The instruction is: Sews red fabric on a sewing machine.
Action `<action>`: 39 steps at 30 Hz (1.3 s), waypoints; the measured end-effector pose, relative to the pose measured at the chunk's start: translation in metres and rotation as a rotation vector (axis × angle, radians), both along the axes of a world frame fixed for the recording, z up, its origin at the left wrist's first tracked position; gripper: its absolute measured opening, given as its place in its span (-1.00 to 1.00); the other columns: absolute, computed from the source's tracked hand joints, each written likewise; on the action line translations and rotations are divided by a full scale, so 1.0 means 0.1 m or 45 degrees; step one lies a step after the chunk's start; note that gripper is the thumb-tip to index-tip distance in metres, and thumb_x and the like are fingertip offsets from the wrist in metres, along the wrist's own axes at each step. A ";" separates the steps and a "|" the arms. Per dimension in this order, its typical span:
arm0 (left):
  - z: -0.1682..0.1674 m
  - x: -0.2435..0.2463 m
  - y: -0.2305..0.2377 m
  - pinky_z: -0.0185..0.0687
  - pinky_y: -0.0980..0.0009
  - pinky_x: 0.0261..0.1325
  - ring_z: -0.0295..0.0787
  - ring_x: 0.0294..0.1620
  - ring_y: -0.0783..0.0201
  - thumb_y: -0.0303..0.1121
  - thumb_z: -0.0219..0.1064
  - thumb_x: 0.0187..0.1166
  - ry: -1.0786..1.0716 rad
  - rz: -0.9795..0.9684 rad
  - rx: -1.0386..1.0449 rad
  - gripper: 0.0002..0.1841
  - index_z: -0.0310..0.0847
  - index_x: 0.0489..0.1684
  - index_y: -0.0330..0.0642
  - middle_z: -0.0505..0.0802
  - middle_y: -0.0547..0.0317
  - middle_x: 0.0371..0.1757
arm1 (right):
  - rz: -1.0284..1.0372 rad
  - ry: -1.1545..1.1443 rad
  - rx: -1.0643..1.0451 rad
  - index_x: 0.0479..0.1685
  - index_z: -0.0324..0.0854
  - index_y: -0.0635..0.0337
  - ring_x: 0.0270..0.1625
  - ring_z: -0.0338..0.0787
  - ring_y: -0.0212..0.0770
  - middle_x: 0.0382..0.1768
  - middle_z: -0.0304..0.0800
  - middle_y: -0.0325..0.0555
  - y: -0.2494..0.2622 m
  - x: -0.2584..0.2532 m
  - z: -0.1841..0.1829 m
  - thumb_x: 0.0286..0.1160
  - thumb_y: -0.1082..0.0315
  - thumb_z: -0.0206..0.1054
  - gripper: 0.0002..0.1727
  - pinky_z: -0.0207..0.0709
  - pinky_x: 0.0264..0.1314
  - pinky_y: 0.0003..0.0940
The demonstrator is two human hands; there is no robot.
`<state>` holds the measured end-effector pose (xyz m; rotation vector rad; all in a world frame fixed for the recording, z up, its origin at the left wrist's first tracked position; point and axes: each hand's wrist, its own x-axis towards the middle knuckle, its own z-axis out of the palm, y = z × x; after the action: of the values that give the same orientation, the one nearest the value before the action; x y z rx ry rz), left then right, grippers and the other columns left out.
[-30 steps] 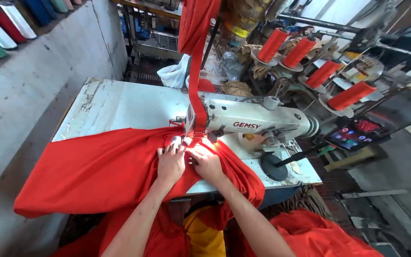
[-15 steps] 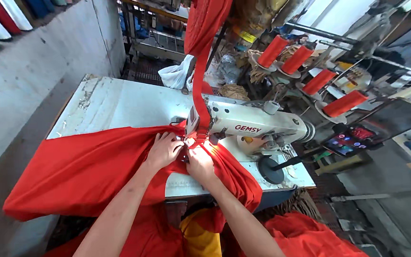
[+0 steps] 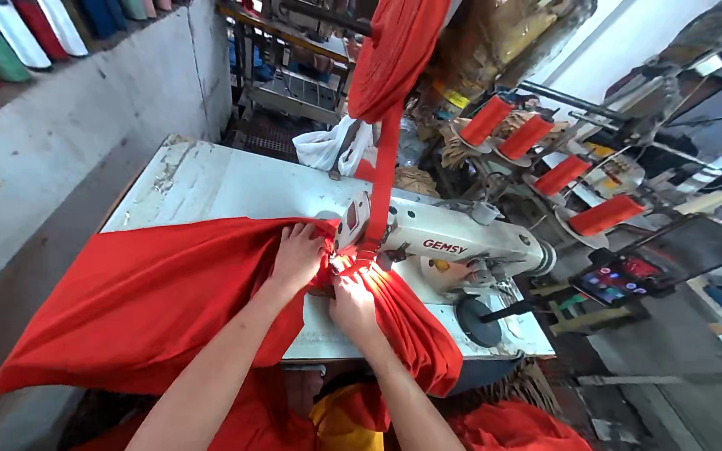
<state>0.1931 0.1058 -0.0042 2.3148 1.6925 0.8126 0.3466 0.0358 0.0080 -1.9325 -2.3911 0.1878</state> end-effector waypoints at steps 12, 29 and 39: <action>-0.23 -0.25 0.23 0.47 0.02 0.55 0.69 0.37 0.02 -0.22 0.24 0.72 -0.221 -0.166 0.039 -0.73 0.84 0.04 -0.12 0.86 0.04 0.16 | -0.093 0.208 0.160 0.12 0.77 0.19 0.06 0.88 0.07 -0.05 0.89 0.09 0.51 0.82 -0.10 0.59 -0.12 0.25 -0.46 0.68 0.15 0.18; -0.24 -0.01 0.87 0.46 -0.26 0.37 0.67 0.35 -0.10 -0.20 0.42 0.53 -0.186 -0.055 0.021 -0.82 0.89 -0.19 -0.03 0.85 0.04 0.12 | 0.055 0.140 -0.297 0.53 0.56 0.30 0.62 0.56 0.12 0.49 0.64 0.26 0.88 0.40 -0.14 0.73 0.05 0.20 -0.42 0.27 0.72 0.09; -0.08 0.04 0.75 0.32 -0.43 0.42 0.67 0.36 -0.35 -0.32 0.22 0.66 -0.256 -0.069 0.080 -0.71 0.80 0.06 -0.31 0.83 -0.29 0.20 | -0.524 0.730 0.548 0.47 0.66 0.08 -0.14 0.92 -0.15 -0.06 0.94 -0.09 -0.33 1.59 0.11 0.54 -0.04 0.40 -0.42 0.82 -0.04 0.01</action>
<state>0.1968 0.1804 -0.0122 2.2210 1.5347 1.0626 0.5055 0.0032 0.0192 -1.7967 -1.4997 0.1578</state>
